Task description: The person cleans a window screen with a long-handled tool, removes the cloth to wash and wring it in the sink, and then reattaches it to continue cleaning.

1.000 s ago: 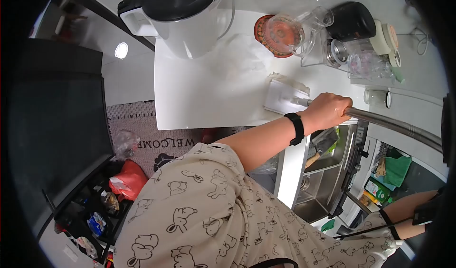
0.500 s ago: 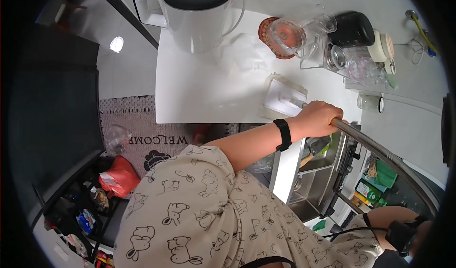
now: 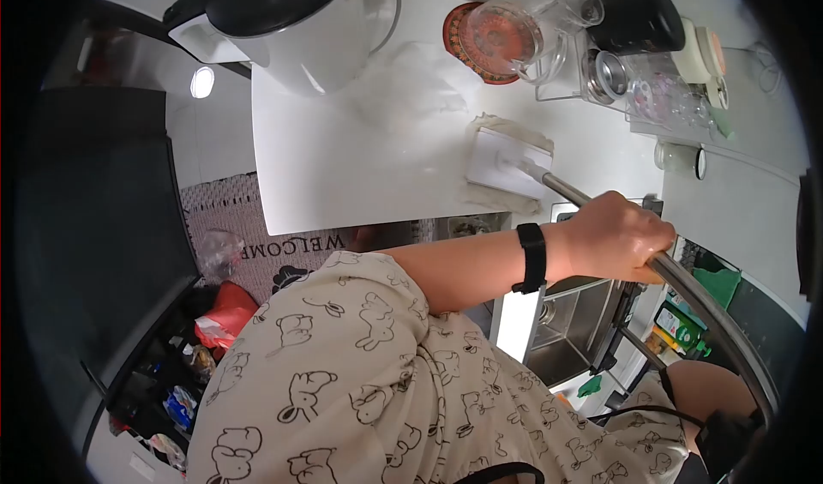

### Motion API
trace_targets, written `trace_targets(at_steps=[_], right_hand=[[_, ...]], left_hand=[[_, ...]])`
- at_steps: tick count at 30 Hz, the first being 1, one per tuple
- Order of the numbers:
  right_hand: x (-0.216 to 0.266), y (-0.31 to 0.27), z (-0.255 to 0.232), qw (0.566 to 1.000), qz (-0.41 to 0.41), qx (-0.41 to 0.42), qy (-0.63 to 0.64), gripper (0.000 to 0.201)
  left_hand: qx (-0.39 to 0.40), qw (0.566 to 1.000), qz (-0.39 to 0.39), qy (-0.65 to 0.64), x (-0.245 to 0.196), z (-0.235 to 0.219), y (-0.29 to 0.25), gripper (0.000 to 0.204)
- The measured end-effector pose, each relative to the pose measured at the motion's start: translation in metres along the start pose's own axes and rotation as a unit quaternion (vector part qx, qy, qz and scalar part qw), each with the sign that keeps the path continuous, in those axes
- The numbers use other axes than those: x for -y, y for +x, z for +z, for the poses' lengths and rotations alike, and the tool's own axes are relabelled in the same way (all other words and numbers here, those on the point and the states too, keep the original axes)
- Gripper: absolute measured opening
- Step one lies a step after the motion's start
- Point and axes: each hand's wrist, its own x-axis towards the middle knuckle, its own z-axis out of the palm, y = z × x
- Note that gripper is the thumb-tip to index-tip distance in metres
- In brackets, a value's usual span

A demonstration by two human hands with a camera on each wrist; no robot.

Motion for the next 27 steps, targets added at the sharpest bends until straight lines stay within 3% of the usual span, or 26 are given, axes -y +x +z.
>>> trace_targets(at_steps=[7,12,27], right_hand=[[0.048,-0.026,0.006,1.0,-0.024,0.002,0.0,0.03],[0.061,-0.026,0.011,1.0,-0.018,0.01,0.013,0.03],[0.014,-0.014,-0.004,0.999,0.014,-0.005,0.043,0.031]], left_hand=[[0.043,0.998,-0.034,0.013,-0.017,-0.019,-0.007,0.023],[0.024,0.998,-0.042,0.037,-0.013,-0.015,-0.003,0.02],[0.019,0.999,-0.003,0.037,0.0,-0.008,0.005,0.03]])
